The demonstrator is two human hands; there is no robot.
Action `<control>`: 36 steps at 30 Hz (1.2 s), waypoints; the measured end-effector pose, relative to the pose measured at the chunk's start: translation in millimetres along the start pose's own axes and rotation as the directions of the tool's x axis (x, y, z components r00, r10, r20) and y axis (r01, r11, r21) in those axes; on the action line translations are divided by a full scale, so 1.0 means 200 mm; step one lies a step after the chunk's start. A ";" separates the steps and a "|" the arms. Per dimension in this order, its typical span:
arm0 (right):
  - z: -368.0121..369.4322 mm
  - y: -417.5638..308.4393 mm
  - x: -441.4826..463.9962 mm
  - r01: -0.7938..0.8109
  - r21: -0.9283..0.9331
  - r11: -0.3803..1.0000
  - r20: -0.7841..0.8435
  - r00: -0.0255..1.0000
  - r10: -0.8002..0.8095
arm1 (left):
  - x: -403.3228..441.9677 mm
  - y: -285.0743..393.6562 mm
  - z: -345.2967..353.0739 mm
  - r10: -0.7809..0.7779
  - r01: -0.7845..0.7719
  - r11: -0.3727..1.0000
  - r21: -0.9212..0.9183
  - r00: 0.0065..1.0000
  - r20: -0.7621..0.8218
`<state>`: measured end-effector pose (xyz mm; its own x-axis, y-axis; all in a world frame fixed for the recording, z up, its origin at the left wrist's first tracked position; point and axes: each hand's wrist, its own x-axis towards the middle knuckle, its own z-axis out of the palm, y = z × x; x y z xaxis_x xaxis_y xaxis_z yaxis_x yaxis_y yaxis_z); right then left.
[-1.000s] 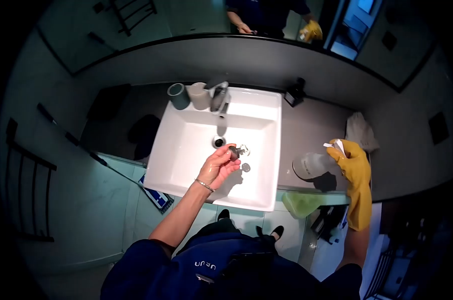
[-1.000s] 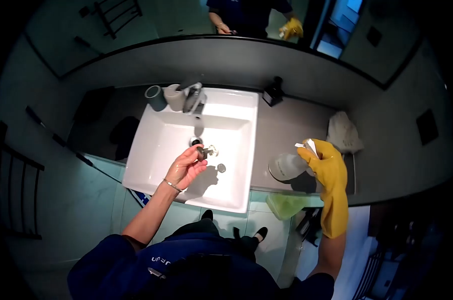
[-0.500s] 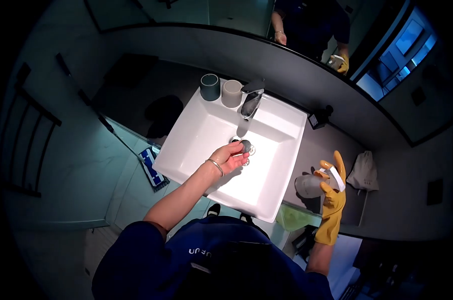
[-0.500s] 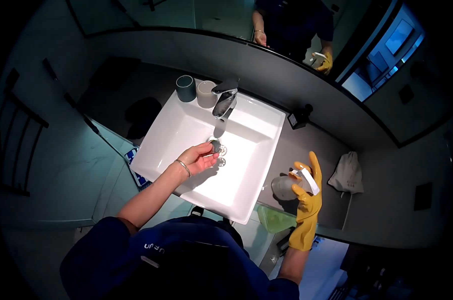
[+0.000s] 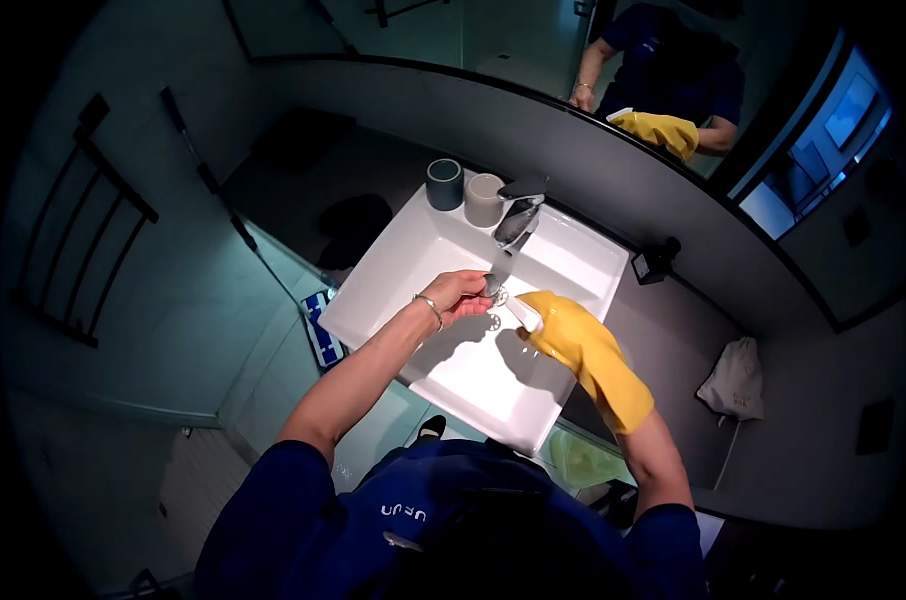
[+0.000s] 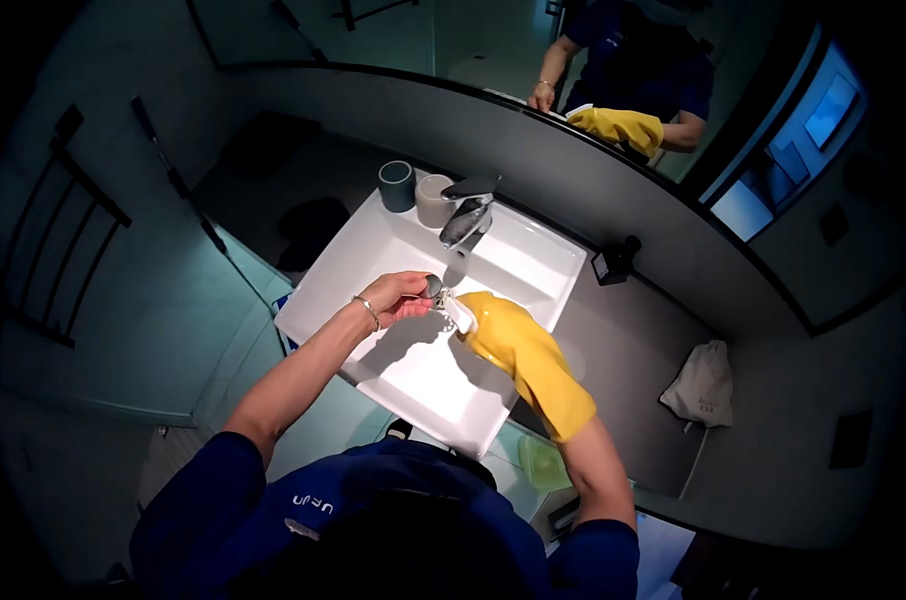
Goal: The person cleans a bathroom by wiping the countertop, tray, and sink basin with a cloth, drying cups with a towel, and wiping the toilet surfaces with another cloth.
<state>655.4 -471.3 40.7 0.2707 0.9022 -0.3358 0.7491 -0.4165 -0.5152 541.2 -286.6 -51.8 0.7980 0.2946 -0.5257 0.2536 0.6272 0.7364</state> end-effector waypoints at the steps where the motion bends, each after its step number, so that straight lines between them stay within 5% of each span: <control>1: 0.03 -0.03 0.02 0.006 -0.005 1.000 0.006 1.000 -0.006 | -0.03 -0.01 -0.01 0.004 -0.004 1.000 -0.007 1.000 -0.006; 7: 0.26 -0.03 0.22 0.023 -0.328 0.944 -0.121 0.990 -0.066 | -0.12 0.03 -0.11 -0.010 0.003 0.999 -0.045 0.990 -0.141; 11: 0.28 -0.10 0.28 0.016 -0.303 0.953 -0.117 0.992 -0.054 | -0.11 0.01 -0.25 -0.034 0.032 0.999 -0.027 0.996 -0.085; 13: 0.28 -0.15 0.31 0.016 -0.276 0.961 -0.108 0.993 -0.047 | -0.12 0.02 -0.32 0.012 -0.024 0.972 0.234 0.999 0.052; 15: 0.30 -0.18 0.35 0.012 -0.259 0.966 -0.102 0.994 -0.039 | -0.15 0.03 -0.38 0.052 -0.069 0.958 0.278 0.996 0.065; 16: 0.31 -0.19 0.36 0.011 -0.252 0.968 -0.098 0.994 -0.037 | -0.16 0.05 -0.39 0.203 -0.238 0.806 0.542 0.971 0.125; 18: 0.33 -0.23 0.39 0.012 -0.224 0.974 -0.085 0.996 -0.032 | -0.20 0.09 -0.44 0.411 -0.495 0.260 0.829 0.834 0.368; 19: 0.33 -0.25 0.39 0.016 -0.195 0.981 -0.074 0.997 -0.031 | -0.20 0.11 -0.47 0.415 -0.496 0.262 0.828 0.833 0.367; 22: 0.30 -0.32 0.39 0.034 -0.002 0.999 0.014 0.999 -0.034 | -0.23 0.13 -0.54 0.144 -0.490 -0.151 0.858 0.848 0.510; 23: 0.32 -0.34 0.40 0.034 -0.003 0.999 0.021 0.999 -0.034 | -0.24 0.12 -0.54 0.145 -0.489 -0.144 0.860 0.850 0.507; 26: 0.48 -0.31 0.48 0.001 -0.233 0.973 -0.132 0.991 -0.033 | -0.27 0.12 -0.51 0.044 -0.557 -0.392 0.732 0.784 0.619; 30: 0.37 -0.46 0.42 -0.077 -0.239 0.968 -0.125 0.991 0.047 | -0.30 0.15 -0.56 0.074 -0.488 -0.354 0.798 0.836 0.544; 33: 0.35 -0.53 0.33 0.000 -0.203 0.979 0.010 1.000 0.002 | -0.24 0.11 -0.70 0.160 -0.545 -0.166 0.822 0.808 0.568; 36: 0.54 -0.32 0.42 0.027 -0.313 0.949 0.137 0.990 0.017 | -0.28 0.07 -0.81 0.441 -0.474 0.134 0.871 0.815 0.376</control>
<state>565.2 -380.5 -40.1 0.1978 0.8711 -0.4495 0.9078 -0.3358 -0.2513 412.9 -177.5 -80.6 0.9678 0.2456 0.0559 0.1319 -0.6832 0.7182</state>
